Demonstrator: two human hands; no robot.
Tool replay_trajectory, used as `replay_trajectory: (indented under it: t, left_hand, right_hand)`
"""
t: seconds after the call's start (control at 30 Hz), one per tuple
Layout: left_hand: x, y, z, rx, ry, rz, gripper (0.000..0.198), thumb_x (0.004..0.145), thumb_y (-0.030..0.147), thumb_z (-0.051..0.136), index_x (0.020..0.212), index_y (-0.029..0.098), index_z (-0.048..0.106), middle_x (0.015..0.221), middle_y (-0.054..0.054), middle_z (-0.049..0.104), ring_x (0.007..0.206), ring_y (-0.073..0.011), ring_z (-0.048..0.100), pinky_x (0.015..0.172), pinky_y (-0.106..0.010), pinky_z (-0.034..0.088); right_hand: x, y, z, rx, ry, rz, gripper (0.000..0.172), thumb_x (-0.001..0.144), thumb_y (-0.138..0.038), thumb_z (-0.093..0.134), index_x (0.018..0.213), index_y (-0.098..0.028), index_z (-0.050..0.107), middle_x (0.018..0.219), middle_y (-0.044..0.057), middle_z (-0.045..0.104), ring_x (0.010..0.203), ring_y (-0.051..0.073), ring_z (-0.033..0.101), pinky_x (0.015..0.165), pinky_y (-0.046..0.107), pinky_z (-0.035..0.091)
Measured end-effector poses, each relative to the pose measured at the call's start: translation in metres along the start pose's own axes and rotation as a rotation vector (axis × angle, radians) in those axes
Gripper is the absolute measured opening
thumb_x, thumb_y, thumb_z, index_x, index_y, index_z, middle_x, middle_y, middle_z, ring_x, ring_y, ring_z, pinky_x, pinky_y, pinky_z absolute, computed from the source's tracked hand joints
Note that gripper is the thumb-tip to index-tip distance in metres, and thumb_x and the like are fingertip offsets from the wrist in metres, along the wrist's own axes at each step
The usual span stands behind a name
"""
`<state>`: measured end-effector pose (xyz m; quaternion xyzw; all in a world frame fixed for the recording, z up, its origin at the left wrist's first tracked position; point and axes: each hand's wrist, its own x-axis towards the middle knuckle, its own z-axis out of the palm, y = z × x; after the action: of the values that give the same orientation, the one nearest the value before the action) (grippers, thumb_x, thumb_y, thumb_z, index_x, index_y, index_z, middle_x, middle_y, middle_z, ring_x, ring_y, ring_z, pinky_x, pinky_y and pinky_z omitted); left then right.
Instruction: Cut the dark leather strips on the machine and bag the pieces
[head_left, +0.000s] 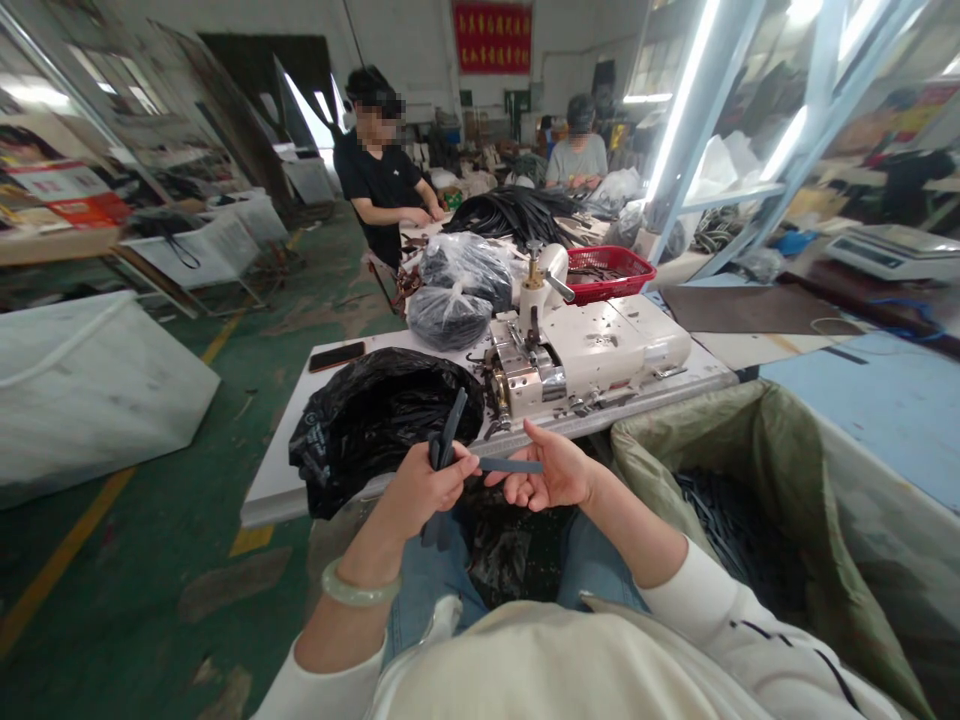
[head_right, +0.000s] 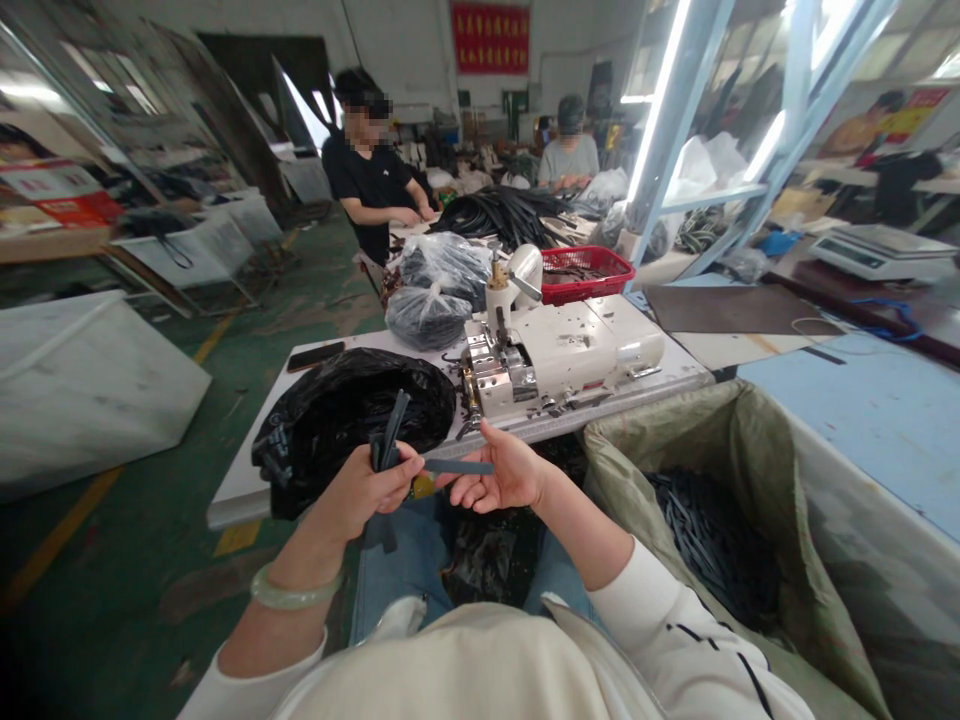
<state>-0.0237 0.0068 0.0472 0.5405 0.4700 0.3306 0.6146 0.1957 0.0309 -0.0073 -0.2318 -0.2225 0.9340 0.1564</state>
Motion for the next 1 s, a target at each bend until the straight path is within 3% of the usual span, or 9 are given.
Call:
replay_trajectory:
  t: [0.1, 0.2, 0.3, 0.37, 0.43, 0.57, 0.63, 0.77, 1.0]
  left_hand:
    - [0.000, 0.001, 0.000, -0.011, -0.010, 0.002, 0.031, 0.073, 0.042, 0.072, 0.067, 0.015, 0.058, 0.040, 0.009, 0.033, 0.034, -0.0040, 0.028, 0.036, -0.018, 0.021]
    - [0.000, 0.002, 0.002, 0.025, -0.020, -0.002, 0.031, 0.072, 0.042, 0.072, 0.066, 0.015, 0.058, 0.038, 0.009, 0.033, 0.034, -0.0043, 0.028, 0.036, -0.018, 0.021]
    - [0.001, -0.001, 0.003, 0.120, -0.047, -0.019, 0.032, 0.073, 0.043, 0.071, 0.064, 0.015, 0.057, 0.038, 0.008, 0.035, 0.034, -0.0046, 0.029, 0.036, -0.019, 0.022]
    - [0.004, -0.006, 0.002, 0.137, -0.040, -0.035, 0.033, 0.072, 0.045, 0.071, 0.067, 0.014, 0.058, 0.039, 0.008, 0.034, 0.035, -0.0044, 0.028, 0.036, -0.019, 0.021]
    - [0.006, -0.012, 0.000, 0.078, 0.021, -0.056, 0.036, 0.071, 0.047, 0.072, 0.077, 0.014, 0.062, 0.041, 0.010, 0.031, 0.035, -0.0042, 0.027, 0.036, -0.018, 0.020]
    - [0.006, -0.020, -0.003, -0.163, 0.127, -0.096, 0.047, 0.072, 0.052, 0.071, 0.099, 0.016, 0.058, 0.047, 0.013, 0.029, 0.035, -0.0035, 0.025, 0.037, -0.016, 0.016]
    - [0.003, -0.021, -0.005, -0.242, 0.143, -0.108, 0.044, 0.073, 0.050, 0.070, 0.098, 0.019, 0.053, 0.050, 0.012, 0.034, 0.036, -0.0027, 0.025, 0.037, -0.015, 0.016]
    - [-0.001, -0.025, -0.008, -0.295, 0.176, -0.128, 0.036, 0.073, 0.043, 0.069, 0.094, 0.022, 0.049, 0.056, 0.010, 0.042, 0.036, -0.0021, 0.029, 0.037, -0.013, 0.016]
    - [-0.007, -0.031, -0.017, -0.340, 0.183, -0.182, 0.032, 0.072, 0.035, 0.066, 0.094, 0.021, 0.049, 0.057, 0.009, 0.045, 0.036, -0.0015, 0.029, 0.038, -0.014, 0.013]
  right_hand:
    - [-0.002, -0.001, -0.002, -0.005, 0.004, 0.008, 0.097, 0.088, -0.072, 0.002, 0.107, 0.002, 0.062, 0.075, 0.018, 0.069, 0.062, 0.018, 0.065, 0.051, 0.025, 0.054]
    - [0.000, 0.000, -0.001, -0.032, -0.066, 0.053, 0.086, 0.093, -0.067, 0.010, 0.105, 0.001, 0.062, 0.069, 0.014, 0.066, 0.053, 0.014, 0.060, 0.043, 0.019, 0.048]
    - [0.005, 0.005, 0.001, -0.074, -0.193, 0.096, 0.056, 0.096, -0.051, 0.039, 0.103, 0.000, 0.062, 0.054, 0.000, 0.051, 0.036, 0.005, 0.037, 0.032, 0.012, 0.029]
    - [0.010, 0.008, 0.000, -0.110, -0.209, 0.070, 0.034, 0.089, -0.040, 0.058, 0.093, -0.006, 0.061, 0.050, -0.008, 0.039, 0.035, 0.002, 0.024, 0.032, 0.011, 0.020]
    - [0.017, 0.005, -0.005, -0.176, -0.081, -0.059, 0.027, 0.082, -0.036, 0.068, 0.081, -0.011, 0.057, 0.049, -0.010, 0.036, 0.036, 0.001, 0.024, 0.034, 0.011, 0.019]
    - [0.029, -0.028, -0.030, -0.330, 0.618, -0.562, 0.031, 0.079, -0.039, 0.069, 0.069, -0.014, 0.053, 0.044, -0.008, 0.042, 0.035, 0.003, 0.029, 0.034, 0.015, 0.018]
    - [0.032, -0.053, -0.046, -0.331, 0.831, -0.667, 0.030, 0.081, -0.037, 0.066, 0.066, -0.015, 0.052, 0.039, -0.008, 0.040, 0.033, 0.003, 0.026, 0.033, 0.016, 0.014]
    - [0.037, -0.089, -0.073, -0.292, 0.893, -0.652, 0.029, 0.081, -0.033, 0.066, 0.064, -0.016, 0.050, 0.037, -0.009, 0.036, 0.031, 0.003, 0.023, 0.032, 0.018, 0.009]
    - [0.043, -0.102, -0.093, -0.226, 0.847, -0.638, 0.028, 0.087, -0.026, 0.054, 0.062, -0.018, 0.046, 0.036, -0.011, 0.025, 0.033, 0.003, 0.015, 0.032, 0.017, 0.010]
